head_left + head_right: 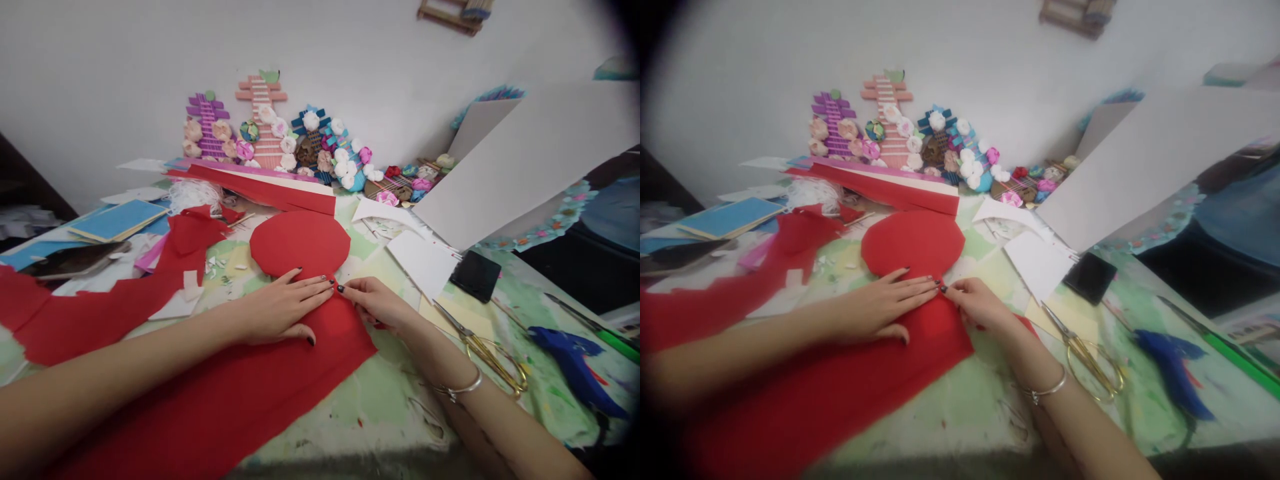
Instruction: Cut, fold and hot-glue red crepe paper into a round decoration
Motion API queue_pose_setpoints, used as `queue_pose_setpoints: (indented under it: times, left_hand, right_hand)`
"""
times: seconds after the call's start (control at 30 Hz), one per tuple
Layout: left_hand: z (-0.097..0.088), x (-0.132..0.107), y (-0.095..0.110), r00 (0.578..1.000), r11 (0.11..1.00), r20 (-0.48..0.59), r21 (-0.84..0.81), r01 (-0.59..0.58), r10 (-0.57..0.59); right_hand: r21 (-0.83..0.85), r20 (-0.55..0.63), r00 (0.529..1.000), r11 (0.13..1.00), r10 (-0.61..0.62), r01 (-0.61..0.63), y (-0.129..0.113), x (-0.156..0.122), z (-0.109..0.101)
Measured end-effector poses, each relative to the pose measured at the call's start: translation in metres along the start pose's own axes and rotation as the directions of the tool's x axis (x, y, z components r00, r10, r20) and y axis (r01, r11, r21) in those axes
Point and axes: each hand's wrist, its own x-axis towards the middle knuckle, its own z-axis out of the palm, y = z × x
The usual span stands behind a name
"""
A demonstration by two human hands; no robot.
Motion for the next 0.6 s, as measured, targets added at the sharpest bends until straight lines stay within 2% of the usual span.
queue_pose_setpoints:
  times: [0.1,0.17,0.2,0.23,0.3,0.33,0.37,0.43,0.5,0.57,0.6]
  left_hand:
    - [-0.004,-0.002,-0.003,1.000,0.999,-0.025,-0.048,-0.004,0.003]
    - [-0.008,-0.003,-0.003,0.994,0.997,-0.112,-0.078,-0.018,0.009]
    - [-0.012,-0.004,-0.001,0.981,0.995,-0.194,-0.092,-0.025,0.007]
    - [-0.015,-0.006,0.002,0.955,0.993,-0.296,-0.110,-0.032,-0.002]
    - [-0.025,-0.009,0.013,0.869,0.985,-0.493,-0.167,-0.040,-0.048]
    - [-0.030,-0.010,0.020,0.828,0.977,-0.553,-0.211,-0.037,-0.088]
    - [-0.036,-0.011,0.027,0.810,0.965,-0.569,-0.263,-0.016,-0.142]
    - [-0.046,-0.011,0.040,0.822,0.916,-0.488,-0.390,0.094,-0.292]
    - [-0.054,-0.009,0.047,0.833,0.817,-0.315,-0.521,0.249,-0.454]
    - [-0.056,-0.006,0.049,0.805,0.675,-0.159,-0.650,0.350,-0.571]
    - [-0.055,-0.003,0.047,0.787,0.591,-0.101,-0.719,0.365,-0.609]
  right_hand:
    - [0.048,0.000,1.000,0.999,-0.017,0.017,-0.002,0.001,0.004]
    - [0.126,-0.003,0.999,0.991,-0.043,0.043,-0.003,0.001,0.005]
    - [0.168,-0.007,0.999,0.984,-0.053,0.053,-0.003,0.000,0.005]
    - [0.206,-0.010,0.998,0.977,-0.059,0.060,-0.003,0.000,0.006]
    - [0.285,-0.011,0.997,0.956,-0.075,0.075,-0.004,-0.002,0.005]
    - [0.329,-0.015,0.996,0.940,-0.087,0.088,-0.004,-0.003,0.005]
    - [0.371,-0.018,0.995,0.923,-0.101,0.100,-0.005,-0.004,0.004]
    - [0.441,-0.027,0.991,0.888,-0.130,0.128,-0.007,-0.007,0.003]
    - [0.475,-0.047,0.988,0.866,-0.150,0.154,-0.010,-0.010,0.002]
    - [0.487,-0.069,0.984,0.855,-0.167,0.179,-0.014,-0.015,0.000]
    - [0.491,-0.081,0.981,0.849,-0.178,0.194,-0.015,-0.017,-0.001]
